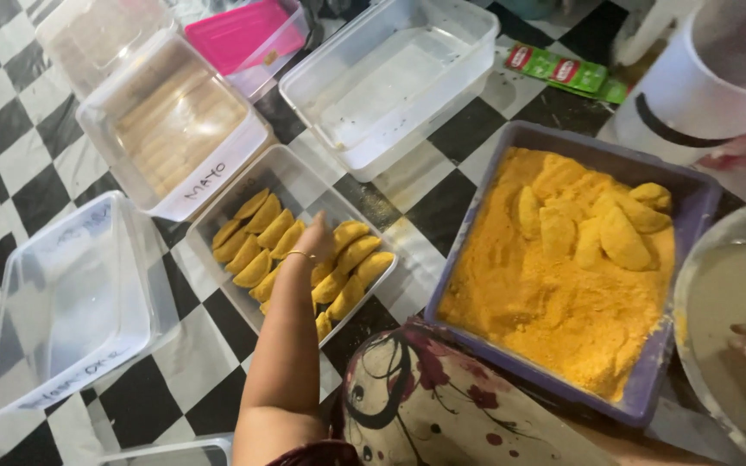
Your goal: A person is manually coating crescent-shaped food items by dipping them in a liquid batter, then in yellow breadcrumbs, and finally arranging them in a plastic tray.
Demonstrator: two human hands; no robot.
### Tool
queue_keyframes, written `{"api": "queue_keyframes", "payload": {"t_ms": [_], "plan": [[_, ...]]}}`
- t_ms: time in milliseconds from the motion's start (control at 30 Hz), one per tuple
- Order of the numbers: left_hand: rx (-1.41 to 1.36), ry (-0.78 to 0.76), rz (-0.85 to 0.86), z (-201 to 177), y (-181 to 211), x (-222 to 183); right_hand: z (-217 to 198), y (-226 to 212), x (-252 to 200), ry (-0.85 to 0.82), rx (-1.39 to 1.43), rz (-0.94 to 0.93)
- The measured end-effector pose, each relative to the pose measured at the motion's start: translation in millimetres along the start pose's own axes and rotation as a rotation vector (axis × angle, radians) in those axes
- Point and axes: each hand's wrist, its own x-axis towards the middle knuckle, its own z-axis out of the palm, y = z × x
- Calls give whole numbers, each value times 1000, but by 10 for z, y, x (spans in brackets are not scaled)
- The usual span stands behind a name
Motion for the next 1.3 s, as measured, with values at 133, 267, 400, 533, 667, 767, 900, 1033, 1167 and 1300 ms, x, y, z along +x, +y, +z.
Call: {"api": "queue_keyframes", "payload": {"t_ms": [133,267,400,533,667,767,900,1033,1167,1300], "plan": [[-1701,281,-861,-649,-506,-409,20,-507,52,-83,-557,-12],[-1794,946,-836,-2079,-1083,-594,499,-1689,-294,-80,-1116,153],[-3364,645,258,-2767,-427,792,949,-2518,-565,-69,-1114,348],[-1812,590,-347,-3528,-200,1256,903,-2510,-586,-72,-975,283],[-2214,383,-409,-3809,-297,905,986,-2774,-673,-109,-957,321],[-2111,617,-361,-3796,-338,653,987,-2756,-612,-106,-921,297],[-2311,687,-304,-3859,-500,216,1007,-2734,-611,-120,-900,227],[-2757,535,-128,-3834,-643,-22,968,-2652,-596,-112,-956,281],[-1982,838,-73,-3735,-592,-63,971,-2628,-606,-96,-1046,326],[-1370,732,-328,-3468,-841,-491,649,-2023,-375,-137,-1083,319]]}}
